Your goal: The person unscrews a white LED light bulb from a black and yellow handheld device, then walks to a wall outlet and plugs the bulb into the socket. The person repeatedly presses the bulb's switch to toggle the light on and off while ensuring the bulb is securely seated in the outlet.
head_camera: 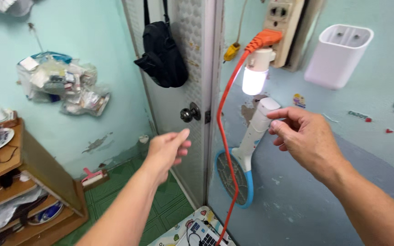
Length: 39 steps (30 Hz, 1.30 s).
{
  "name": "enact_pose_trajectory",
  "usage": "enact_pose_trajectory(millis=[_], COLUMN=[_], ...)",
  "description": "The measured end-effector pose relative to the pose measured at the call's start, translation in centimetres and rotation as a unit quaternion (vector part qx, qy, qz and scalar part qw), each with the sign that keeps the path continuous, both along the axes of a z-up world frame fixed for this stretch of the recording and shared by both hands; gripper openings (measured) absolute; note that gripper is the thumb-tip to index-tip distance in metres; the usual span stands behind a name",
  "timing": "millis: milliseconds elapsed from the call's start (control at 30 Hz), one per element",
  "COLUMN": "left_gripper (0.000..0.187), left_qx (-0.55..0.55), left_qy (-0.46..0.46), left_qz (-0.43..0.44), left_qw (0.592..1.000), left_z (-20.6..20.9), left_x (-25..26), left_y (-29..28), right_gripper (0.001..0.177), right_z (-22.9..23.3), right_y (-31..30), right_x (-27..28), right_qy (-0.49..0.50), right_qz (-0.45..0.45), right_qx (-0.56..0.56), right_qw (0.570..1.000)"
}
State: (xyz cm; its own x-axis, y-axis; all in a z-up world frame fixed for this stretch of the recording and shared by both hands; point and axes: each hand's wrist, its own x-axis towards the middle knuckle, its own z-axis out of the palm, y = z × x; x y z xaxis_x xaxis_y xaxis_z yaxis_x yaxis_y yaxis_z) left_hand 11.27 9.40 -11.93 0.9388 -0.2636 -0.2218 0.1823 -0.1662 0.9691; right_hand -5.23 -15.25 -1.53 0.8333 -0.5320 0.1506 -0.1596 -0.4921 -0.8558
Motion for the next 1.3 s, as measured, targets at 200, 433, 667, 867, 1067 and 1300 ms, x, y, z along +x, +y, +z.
enact_pose_trajectory(millis=[200, 433, 667, 867, 1067, 1300], left_gripper=[0.033, 0.031, 0.03, 0.031, 0.03, 0.029], left_qx=[-0.037, -0.046, -0.044, -0.048, -0.047, -0.038], left_qy=[0.091, 0.093, 0.082, 0.07, 0.072, 0.091], left_qz=[0.096, 0.105, 0.098, 0.083, 0.073, 0.068], left_qw=[0.991, 0.989, 0.991, 0.993, 0.994, 0.993], left_z=[-3.5, -4.0, -2.4, -1.5, -1.4, -1.6], left_x=[-3.9, -5.5, -6.1, -5.9, -6.0, -5.5], left_y=[4.7, 7.4, 9.1, 9.1, 8.8, 8.0], right_gripper=[0.026, 0.045, 0.047, 0.043, 0.041, 0.041], right_z=[0.9, 3.2, 4.4, 5.0, 4.9, 4.1], right_y=[1.7, 3.5, 2.9, 2.7, 2.4, 0.6], right_x=[0.8, 2.7, 5.3, 6.1, 6.3, 6.9], right_qy=[-0.125, -0.229, -0.286, -0.242, -0.242, -0.226], right_qz=[-0.046, -0.082, -0.092, -0.115, -0.108, -0.081], right_qx=[-0.019, -0.167, -0.329, -0.301, -0.312, -0.328], right_qw=[0.991, 0.956, 0.895, 0.915, 0.912, 0.914])
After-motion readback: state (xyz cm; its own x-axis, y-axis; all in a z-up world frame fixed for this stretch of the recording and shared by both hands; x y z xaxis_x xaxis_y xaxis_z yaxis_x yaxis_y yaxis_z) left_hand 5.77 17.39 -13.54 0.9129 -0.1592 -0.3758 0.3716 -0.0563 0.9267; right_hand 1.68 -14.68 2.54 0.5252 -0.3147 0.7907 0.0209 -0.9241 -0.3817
